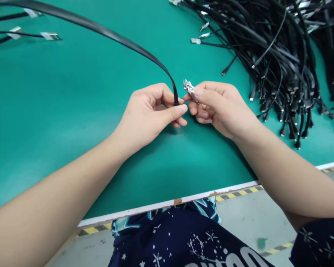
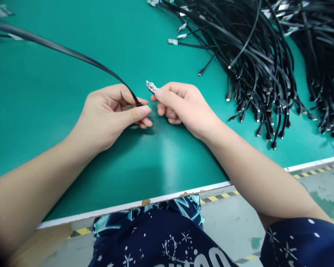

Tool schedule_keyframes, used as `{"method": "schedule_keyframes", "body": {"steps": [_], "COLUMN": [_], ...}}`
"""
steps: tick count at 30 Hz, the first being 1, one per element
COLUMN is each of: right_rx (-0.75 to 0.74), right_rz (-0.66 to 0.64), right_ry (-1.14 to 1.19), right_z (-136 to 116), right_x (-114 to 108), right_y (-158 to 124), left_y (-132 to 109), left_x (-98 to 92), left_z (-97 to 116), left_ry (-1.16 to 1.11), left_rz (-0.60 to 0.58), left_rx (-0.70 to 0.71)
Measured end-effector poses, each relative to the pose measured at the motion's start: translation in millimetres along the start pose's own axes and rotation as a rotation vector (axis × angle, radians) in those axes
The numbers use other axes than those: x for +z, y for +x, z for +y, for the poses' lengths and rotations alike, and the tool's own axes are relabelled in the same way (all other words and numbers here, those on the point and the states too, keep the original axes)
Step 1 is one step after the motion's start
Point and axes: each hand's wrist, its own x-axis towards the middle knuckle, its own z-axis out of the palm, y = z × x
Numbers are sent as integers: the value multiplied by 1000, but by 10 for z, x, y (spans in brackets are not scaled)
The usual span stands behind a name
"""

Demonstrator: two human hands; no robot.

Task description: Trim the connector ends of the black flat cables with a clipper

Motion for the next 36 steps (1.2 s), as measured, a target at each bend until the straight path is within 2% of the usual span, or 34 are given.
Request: {"method": "schedule_keyframes", "body": {"steps": [4, 7, 15, 20, 27, 32, 36], "right_rx": [4, 1, 18, 24, -51, 24, 63], "right_rz": [13, 10, -2, 0, -1, -20, -35], "right_ry": [-2, 0, 11, -23, -180, -178, -169], "right_z": [2, -3, 6, 61, 32, -14, -4], "right_x": [3, 5, -3, -11, 40, 27, -12], "right_y": [3, 1, 13, 12, -19, 3, -5], "left_y": [0, -5, -25, -11, -13, -19, -27], "left_x": [12, 20, 33, -1, -30, -58, -103], "left_z": [-26, -38, 45, 88, 89, 55, 37], "left_ry": [-78, -106, -7, 8, 43, 95, 199], "left_rz": [46, 57, 138, 96, 83, 49, 43], "left_rx": [-55, -46, -78, -176, -219, -202, -129]}}
